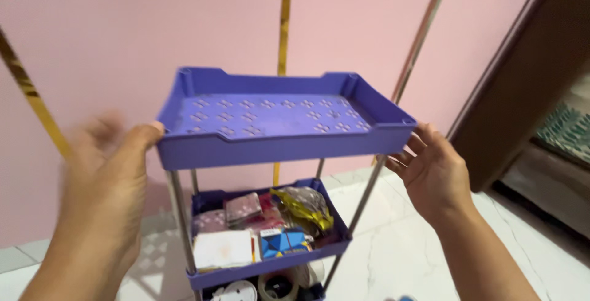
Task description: The person assembles a three-tier purple rolling cart by inserting metal poles into the trays and securing them. They then place various items, including pens, a spray bottle, and a container, onto the top tray.
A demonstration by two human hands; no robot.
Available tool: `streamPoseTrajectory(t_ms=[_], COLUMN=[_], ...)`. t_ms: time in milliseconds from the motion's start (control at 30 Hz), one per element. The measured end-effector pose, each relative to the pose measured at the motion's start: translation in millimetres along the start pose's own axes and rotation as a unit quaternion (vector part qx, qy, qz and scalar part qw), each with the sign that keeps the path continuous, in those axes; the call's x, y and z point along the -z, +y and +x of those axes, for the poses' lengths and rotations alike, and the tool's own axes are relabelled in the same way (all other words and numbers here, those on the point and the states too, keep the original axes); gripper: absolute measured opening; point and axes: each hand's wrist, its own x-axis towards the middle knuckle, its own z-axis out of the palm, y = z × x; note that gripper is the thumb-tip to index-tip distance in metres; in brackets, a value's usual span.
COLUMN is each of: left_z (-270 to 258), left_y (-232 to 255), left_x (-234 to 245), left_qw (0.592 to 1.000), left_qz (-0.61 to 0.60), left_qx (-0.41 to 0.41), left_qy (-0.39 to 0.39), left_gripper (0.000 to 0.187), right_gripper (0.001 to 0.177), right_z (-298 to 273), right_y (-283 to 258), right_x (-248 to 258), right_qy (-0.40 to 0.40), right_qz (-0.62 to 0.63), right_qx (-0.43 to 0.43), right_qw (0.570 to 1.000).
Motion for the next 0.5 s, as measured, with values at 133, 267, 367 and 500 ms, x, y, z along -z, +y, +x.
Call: streamPoseTrajectory(t_ms=[133,267,367,500], left_z=[-30.9,-54.7,-71.8,-77.3], left_y=[24.5,34.6,36.6,34.7], left_x=[-49.7,-150.3,-200.4,-227.0], left_qw=[0.879,0.867,0.845,0.841], left_qz=[0.198,0.145,0.296,0.347], left_qx=[-0.434,-0.38,-0.263,-0.209], left_qy=[-0.014,-0.287,-0.359,-0.36], left_gripper=[0.042,0.037,0.041,0.033], right_gripper=[0.037,0.031,0.029,0.027], right_z=[-11.0,-23.7,-22.4,-13.4], right_y=[20.6,47.7,54.6,58.9], right_x=[15.0,25.5,29.9,34.0], right_qy=[0.038,0.029,0.039,0.026], right_qz=[-0.067,-0.111,-0.115,-0.125], right_qx=[-0.008,0.051,0.06,0.069], right_qw=[0.997,0.992,0.991,0.989])
